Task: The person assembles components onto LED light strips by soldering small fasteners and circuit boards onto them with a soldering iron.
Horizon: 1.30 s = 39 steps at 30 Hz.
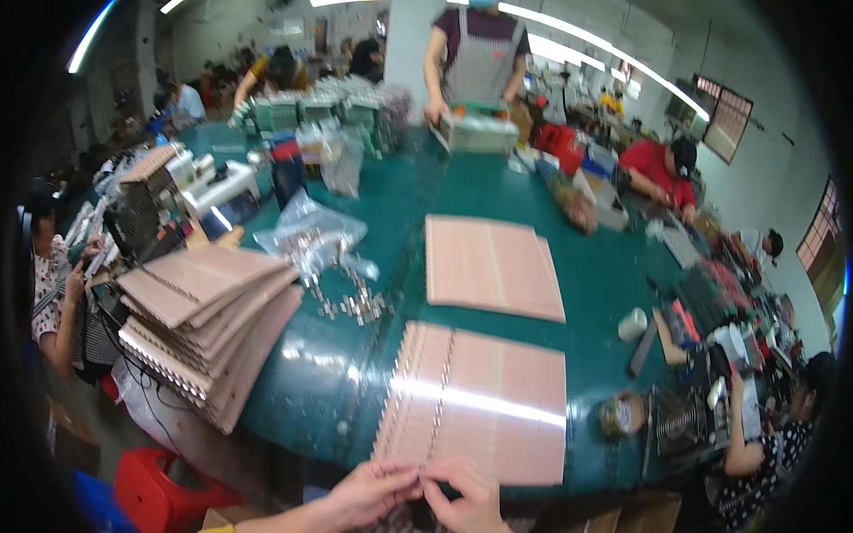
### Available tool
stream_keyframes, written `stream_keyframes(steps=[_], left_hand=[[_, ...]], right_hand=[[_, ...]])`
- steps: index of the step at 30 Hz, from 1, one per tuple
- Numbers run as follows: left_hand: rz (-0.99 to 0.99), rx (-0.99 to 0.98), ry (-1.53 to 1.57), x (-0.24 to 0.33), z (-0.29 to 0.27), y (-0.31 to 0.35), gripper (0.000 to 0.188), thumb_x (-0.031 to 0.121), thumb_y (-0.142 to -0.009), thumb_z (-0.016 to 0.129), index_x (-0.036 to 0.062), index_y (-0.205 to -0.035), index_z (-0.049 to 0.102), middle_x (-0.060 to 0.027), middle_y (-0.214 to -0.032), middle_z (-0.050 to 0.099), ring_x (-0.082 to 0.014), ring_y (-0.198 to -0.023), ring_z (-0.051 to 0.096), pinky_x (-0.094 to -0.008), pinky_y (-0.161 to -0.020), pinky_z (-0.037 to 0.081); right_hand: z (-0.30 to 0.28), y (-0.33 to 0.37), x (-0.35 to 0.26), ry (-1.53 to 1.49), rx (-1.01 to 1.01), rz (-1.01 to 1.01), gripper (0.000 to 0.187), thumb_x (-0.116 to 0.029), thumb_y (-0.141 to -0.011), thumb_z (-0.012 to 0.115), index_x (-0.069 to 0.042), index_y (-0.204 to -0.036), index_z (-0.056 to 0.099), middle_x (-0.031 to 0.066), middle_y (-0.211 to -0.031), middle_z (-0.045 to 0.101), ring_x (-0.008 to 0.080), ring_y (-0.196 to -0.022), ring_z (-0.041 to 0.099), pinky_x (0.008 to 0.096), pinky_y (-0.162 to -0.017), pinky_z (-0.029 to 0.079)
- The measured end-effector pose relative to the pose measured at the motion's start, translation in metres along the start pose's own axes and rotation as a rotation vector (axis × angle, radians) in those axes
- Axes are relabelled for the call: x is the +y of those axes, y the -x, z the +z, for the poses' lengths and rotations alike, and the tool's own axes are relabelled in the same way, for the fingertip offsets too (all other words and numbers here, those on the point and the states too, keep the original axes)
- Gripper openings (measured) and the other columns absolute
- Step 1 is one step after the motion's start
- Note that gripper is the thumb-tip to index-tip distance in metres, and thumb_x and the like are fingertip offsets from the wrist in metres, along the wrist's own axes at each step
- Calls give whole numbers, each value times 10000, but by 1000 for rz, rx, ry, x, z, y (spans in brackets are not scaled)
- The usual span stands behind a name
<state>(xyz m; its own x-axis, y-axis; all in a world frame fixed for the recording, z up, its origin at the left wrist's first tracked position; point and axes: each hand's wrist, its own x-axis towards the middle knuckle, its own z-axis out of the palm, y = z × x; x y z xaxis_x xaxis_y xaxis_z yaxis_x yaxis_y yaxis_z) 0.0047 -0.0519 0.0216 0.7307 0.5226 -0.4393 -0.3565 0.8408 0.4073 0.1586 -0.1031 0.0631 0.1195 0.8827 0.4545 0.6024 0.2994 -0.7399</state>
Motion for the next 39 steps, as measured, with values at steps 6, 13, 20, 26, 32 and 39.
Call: stream_keyframes(steps=[6,13,20,26,32,39], left_hand=[[25,76,-14,5,7,10,217,85,-905,533,-31,-1087,554,-144,-1039,612,-208,-957,604,-313,-880,491],[9,15,15,8,7,32,330,47,-938,405,-101,-1232,389,-266,-1245,461,-328,-1204,450,-401,-1056,342],[10,111,-31,4,0,33,284,96,-949,440,-80,-1170,462,-230,-1134,552,-293,-1075,563,-351,-960,457],[16,140,-22,2,-6,28,241,116,-941,470,-65,-1093,519,-206,-1064,594,-269,-985,610,-338,-893,504],[-31,183,37,4,-10,24,262,109,-926,496,-64,-1120,526,-193,-1038,610,-248,-932,632,-326,-844,529],[-39,181,43,1,-8,22,308,82,-916,500,-72,-1182,497,-208,-1069,597,-241,-961,622,-325,-852,527]], right_hand=[[-3,-12,-5,85,-51,-43,167,53,-645,675,-32,-788,657,92,-747,636,244,-709,622,307,-637,501],[-8,-10,25,127,-137,149,120,38,-717,649,-20,-822,655,92,-762,625,215,-698,618,282,-603,511],[4,-8,26,123,-197,205,121,25,-736,664,-19,-845,638,93,-810,615,206,-731,637,278,-630,533],[5,-8,22,124,-219,237,125,31,-720,674,-15,-830,638,94,-799,608,200,-733,638,281,-629,538],[6,-6,23,125,-193,265,151,87,-692,669,-1,-806,625,87,-791,609,171,-712,629,254,-629,523],[7,-1,27,310,-208,3,176,63,-665,682,-30,-808,640,76,-777,624,217,-730,606,295,-626,492]])
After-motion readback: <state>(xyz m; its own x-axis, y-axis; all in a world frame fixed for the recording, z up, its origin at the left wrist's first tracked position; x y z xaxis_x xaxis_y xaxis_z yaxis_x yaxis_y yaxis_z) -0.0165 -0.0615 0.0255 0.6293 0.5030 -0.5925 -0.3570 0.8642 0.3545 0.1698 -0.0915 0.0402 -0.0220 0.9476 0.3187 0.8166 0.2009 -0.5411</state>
